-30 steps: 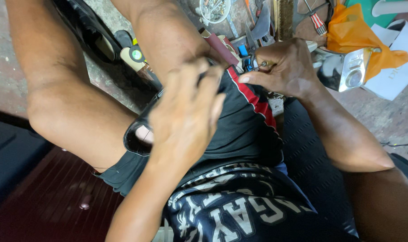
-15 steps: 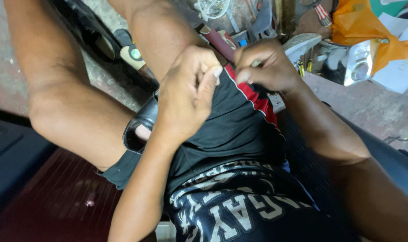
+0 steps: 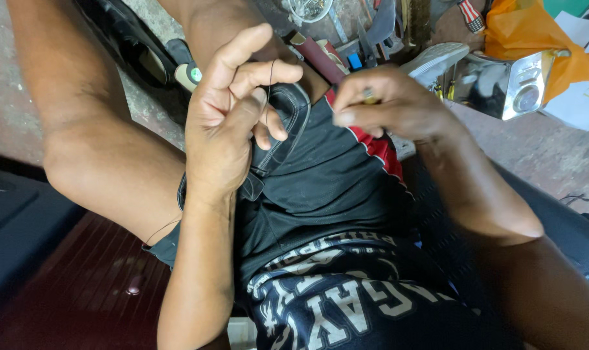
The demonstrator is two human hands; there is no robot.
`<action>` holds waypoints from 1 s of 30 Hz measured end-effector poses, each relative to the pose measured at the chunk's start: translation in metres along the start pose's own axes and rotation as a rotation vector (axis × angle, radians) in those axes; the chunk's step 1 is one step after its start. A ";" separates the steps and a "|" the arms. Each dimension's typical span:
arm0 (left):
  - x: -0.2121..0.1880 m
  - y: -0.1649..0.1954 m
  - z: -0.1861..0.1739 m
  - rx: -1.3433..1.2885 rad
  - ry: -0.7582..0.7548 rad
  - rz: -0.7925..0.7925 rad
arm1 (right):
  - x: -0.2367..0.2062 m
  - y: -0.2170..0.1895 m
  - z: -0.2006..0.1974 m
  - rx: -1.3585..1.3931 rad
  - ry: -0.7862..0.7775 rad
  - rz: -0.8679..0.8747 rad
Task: The person stitches a black leather shoe using a needle and thread. They repeatedly insert the needle through the shoe's upper, pull the thread, and adjust the shoe's position on their lap to continue sewing.
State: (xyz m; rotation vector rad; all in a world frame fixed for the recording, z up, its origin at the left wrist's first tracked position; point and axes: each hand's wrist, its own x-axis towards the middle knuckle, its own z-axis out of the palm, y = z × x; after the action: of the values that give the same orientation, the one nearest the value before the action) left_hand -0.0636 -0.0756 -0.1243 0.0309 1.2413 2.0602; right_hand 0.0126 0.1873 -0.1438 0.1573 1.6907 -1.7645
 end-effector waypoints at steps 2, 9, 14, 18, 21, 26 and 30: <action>-0.001 -0.001 0.000 0.033 0.004 -0.005 | -0.005 -0.003 -0.004 0.057 0.053 -0.126; 0.002 -0.006 -0.004 0.002 0.029 -0.008 | 0.015 -0.006 0.019 -0.408 0.301 -0.303; 0.001 -0.008 -0.011 -0.012 0.020 0.025 | 0.030 0.020 0.011 -0.202 0.349 -0.302; -0.002 -0.010 -0.019 -0.046 0.034 0.027 | 0.021 0.023 -0.013 0.178 0.475 -0.376; -0.001 -0.010 -0.022 -0.082 0.016 0.016 | 0.017 0.014 -0.010 -0.226 0.587 -0.217; 0.001 -0.010 -0.024 -0.126 0.002 0.031 | 0.043 0.005 0.018 -0.637 0.483 -0.619; 0.001 -0.013 -0.027 -0.135 0.002 0.033 | 0.052 0.006 0.009 -0.616 0.557 -0.582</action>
State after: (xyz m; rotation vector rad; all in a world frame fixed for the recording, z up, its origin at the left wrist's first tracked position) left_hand -0.0670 -0.0923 -0.1492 -0.0137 1.1076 2.1685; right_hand -0.0207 0.1598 -0.1750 -0.1549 2.8353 -1.5536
